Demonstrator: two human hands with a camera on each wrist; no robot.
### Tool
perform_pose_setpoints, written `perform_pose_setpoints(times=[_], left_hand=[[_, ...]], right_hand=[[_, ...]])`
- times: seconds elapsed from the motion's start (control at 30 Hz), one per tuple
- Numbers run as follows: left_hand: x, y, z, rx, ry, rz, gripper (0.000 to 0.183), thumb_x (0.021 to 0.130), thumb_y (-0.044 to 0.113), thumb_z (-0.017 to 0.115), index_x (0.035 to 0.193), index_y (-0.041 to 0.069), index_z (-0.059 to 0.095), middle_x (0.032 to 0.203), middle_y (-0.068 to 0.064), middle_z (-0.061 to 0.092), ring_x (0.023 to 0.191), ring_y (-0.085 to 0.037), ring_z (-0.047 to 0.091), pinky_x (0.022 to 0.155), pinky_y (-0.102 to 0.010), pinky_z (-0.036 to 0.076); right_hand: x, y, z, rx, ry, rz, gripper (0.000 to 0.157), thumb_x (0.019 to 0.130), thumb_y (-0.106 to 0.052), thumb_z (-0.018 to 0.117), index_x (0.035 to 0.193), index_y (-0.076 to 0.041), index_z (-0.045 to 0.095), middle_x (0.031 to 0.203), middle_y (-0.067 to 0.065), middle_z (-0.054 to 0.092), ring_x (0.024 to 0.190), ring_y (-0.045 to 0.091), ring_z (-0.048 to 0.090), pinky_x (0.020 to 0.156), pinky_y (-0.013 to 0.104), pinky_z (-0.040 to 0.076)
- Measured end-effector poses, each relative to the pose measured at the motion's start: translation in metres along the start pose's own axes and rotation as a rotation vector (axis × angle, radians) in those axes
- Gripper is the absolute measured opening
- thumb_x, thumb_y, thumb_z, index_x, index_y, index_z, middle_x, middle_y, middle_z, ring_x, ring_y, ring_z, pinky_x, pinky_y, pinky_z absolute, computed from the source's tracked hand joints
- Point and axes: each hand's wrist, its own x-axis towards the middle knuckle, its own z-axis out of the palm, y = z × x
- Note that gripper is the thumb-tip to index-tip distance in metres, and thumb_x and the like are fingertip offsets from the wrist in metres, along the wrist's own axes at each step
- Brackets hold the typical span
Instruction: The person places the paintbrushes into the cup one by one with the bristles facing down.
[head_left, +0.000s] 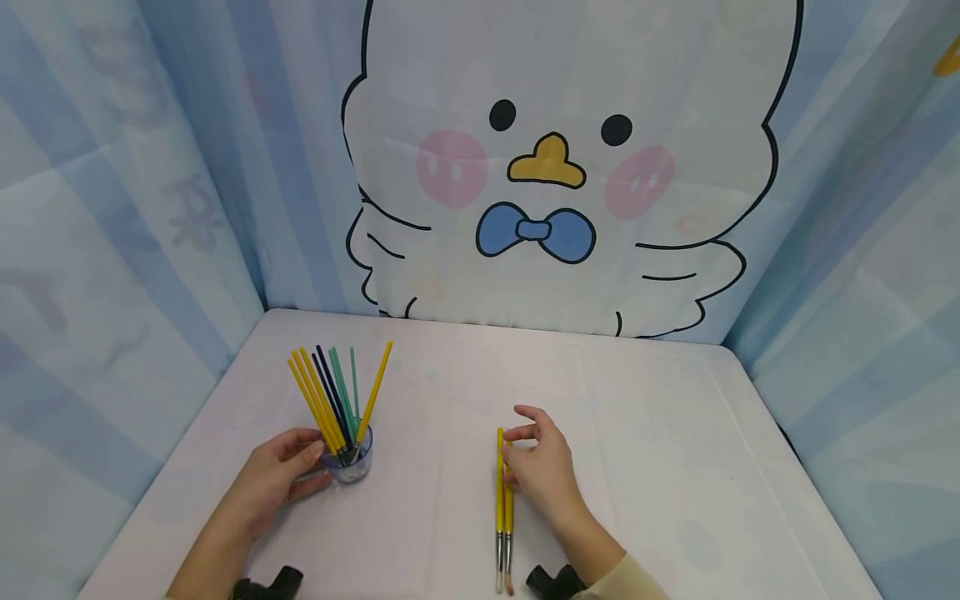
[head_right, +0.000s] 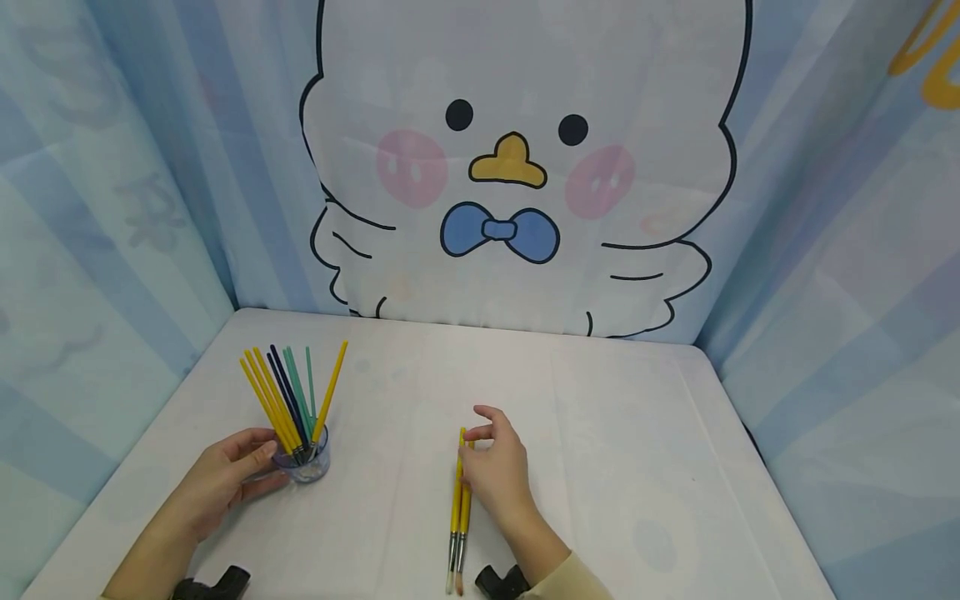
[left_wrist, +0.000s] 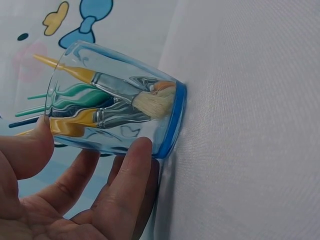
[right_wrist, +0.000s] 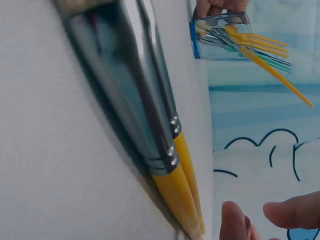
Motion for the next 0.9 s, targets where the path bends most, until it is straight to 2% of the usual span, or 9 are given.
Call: perform_pose_setpoints(times=[0.23,0.4,0.6,0.9], left_hand=[[0.000,0.000,0.000,-0.001,-0.007,0.002,0.048,0.113,0.022,0.058,0.152,-0.004,0.048,0.153,-0.030,0.052,0.110,-0.015,0.068,0.093,-0.034,0.070],[0.000,0.000,0.000,0.002,-0.009,0.002,0.048,0.113,0.023,0.058,0.152,-0.004,0.048,0.153,-0.030,0.051,0.111,-0.015,0.067,0.093,-0.034,0.070],[0.000,0.000,-0.001,0.010,-0.011,0.008,0.048,0.113,0.022,0.057,0.152,-0.005,0.048,0.154,-0.031,0.051,0.112,-0.016,0.068,0.093,-0.034,0.070],[-0.002,0.001,0.000,0.010,-0.004,0.005,0.048,0.113,0.023,0.058,0.151,-0.005,0.049,0.154,-0.031,0.051,0.111,-0.016,0.068,0.093,-0.034,0.070]], right_hand=[[-0.002,0.007,-0.005,-0.091,0.024,0.037,0.065,0.089,0.000,0.073,0.150,-0.013,0.057,0.112,0.013,0.070,0.061,0.021,0.065,0.056,0.032,0.067],[-0.004,0.010,-0.007,-0.152,0.010,0.063,0.066,0.089,0.000,0.075,0.150,-0.011,0.055,0.107,0.011,0.070,0.054,0.020,0.063,0.053,0.031,0.065],[-0.004,0.012,-0.006,-0.220,-0.011,0.098,0.067,0.085,-0.001,0.081,0.147,-0.011,0.058,0.097,0.007,0.067,0.055,0.017,0.060,0.052,0.028,0.063],[-0.003,0.014,-0.005,-0.359,-0.033,0.071,0.066,0.082,-0.004,0.086,0.142,-0.009,0.061,0.085,0.003,0.062,0.050,0.016,0.061,0.049,0.026,0.054]])
